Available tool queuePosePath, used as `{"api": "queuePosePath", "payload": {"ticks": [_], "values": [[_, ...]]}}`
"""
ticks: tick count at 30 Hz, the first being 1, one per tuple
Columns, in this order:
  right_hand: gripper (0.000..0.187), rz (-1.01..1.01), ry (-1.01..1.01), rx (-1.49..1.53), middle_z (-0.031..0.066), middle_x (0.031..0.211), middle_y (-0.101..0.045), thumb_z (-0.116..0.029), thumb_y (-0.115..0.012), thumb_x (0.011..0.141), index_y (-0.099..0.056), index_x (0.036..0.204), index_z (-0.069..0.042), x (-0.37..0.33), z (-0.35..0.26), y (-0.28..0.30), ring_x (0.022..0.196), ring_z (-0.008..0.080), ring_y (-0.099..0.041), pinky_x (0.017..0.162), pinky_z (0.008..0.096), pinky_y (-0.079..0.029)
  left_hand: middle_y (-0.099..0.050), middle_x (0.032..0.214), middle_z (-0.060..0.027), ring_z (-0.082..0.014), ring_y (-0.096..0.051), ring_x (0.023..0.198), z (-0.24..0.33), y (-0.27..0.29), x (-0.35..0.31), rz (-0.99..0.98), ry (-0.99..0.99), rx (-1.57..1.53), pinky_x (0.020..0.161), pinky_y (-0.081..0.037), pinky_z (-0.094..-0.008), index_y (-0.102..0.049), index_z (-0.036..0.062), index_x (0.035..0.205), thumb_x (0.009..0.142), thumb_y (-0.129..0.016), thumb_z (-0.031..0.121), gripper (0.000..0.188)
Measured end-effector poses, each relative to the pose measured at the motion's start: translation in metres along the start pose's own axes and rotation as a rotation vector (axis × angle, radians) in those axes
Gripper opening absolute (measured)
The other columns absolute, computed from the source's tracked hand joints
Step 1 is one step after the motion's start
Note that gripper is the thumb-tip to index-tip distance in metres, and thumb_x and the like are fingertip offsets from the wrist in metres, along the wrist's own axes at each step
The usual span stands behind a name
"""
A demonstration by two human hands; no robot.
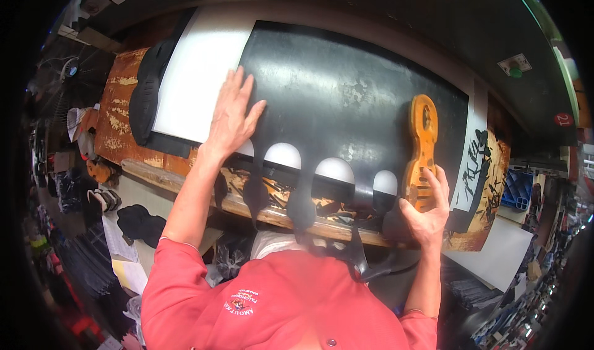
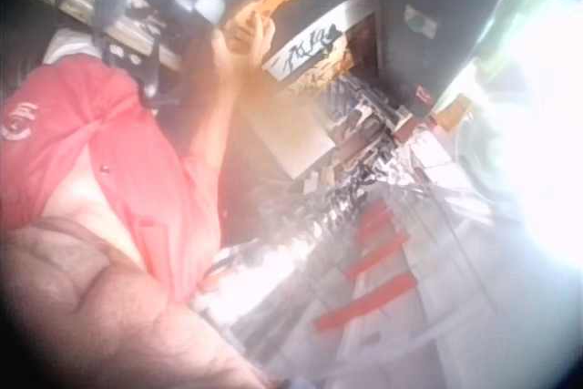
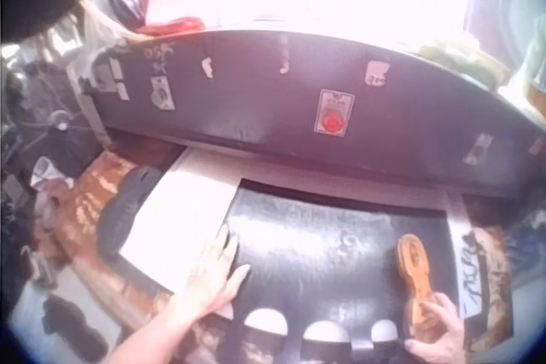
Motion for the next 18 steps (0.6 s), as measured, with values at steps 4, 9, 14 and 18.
{"api": "queuePosePath", "payload": {"ticks": [4, 9, 14, 18], "values": [[0.078, -0.11, 0.126, 0.028, 0.0222, 0.162, -0.047, -0.019, -0.089, 0.069, -0.067, 0.142, -0.004, 0.036, -0.066, -0.042, 0.145, 0.0348, -0.052, 0.12, 0.0448, -0.043, -0.036, 0.164, -0.0375, -0.0561, -0.037, 0.152, -0.006, -0.014, -0.001, -0.04, -0.021, 0.064, 0.126, -0.032, -0.0614, -0.037, -0.004, 0.16, 0.101, -0.072, 0.02, 0.073], [0.077, -0.234, 0.317, 0.0, 0.0271, 0.158, -0.05, -0.023, -0.089, 0.063, -0.072, 0.136, -0.007, 0.089, -0.134, -0.122, 0.137, 0.0409, -0.054, 0.115, 0.0477, -0.047, -0.034, 0.165, -0.0381, -0.0535, -0.031, 0.157, -0.004, -0.019, -0.013, -0.089, 0.046, 0.046, 0.129, -0.027, -0.0601, -0.042, -0.0114, 0.154, 0.103, -0.067, 0.024, 0.068], [0.074, -0.182, 0.436, -0.08, 0.0306, 0.154, -0.05, -0.023, -0.085, 0.063, -0.073, 0.135, -0.01, 0.115, -0.175, -0.196, 0.127, 0.0453, -0.054, 0.107, 0.0528, -0.052, -0.035, 0.165, -0.0372, -0.0536, -0.032, 0.156, -0.005, -0.016, -0.008, -0.088, 0.086, -0.006, 0.129, -0.026, -0.0593, -0.037, -0.0106, 0.157, 0.103, -0.064, 0.017, 0.066], [0.07, -0.156, 0.471, -0.207, 0.0275, 0.152, -0.048, -0.022, -0.084, 0.064, -0.072, 0.132, -0.007, 0.118, -0.182, -0.231, 0.116, 0.044, -0.052, 0.103, 0.0523, -0.05, -0.035, 0.165, -0.0373, -0.0548, -0.032, 0.155, -0.007, -0.017, -0.007, -0.079, 0.109, -0.063, 0.129, -0.027, -0.0604, -0.036, -0.0095, 0.158, 0.103, -0.063, 0.013, 0.066]]}}
Point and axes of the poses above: each hand's wrist, its own x-axis towards the middle knuckle, its own y-axis out of the back of the hand, z = x × y, the point moved 8 cm from there along x, towards the middle knuckle
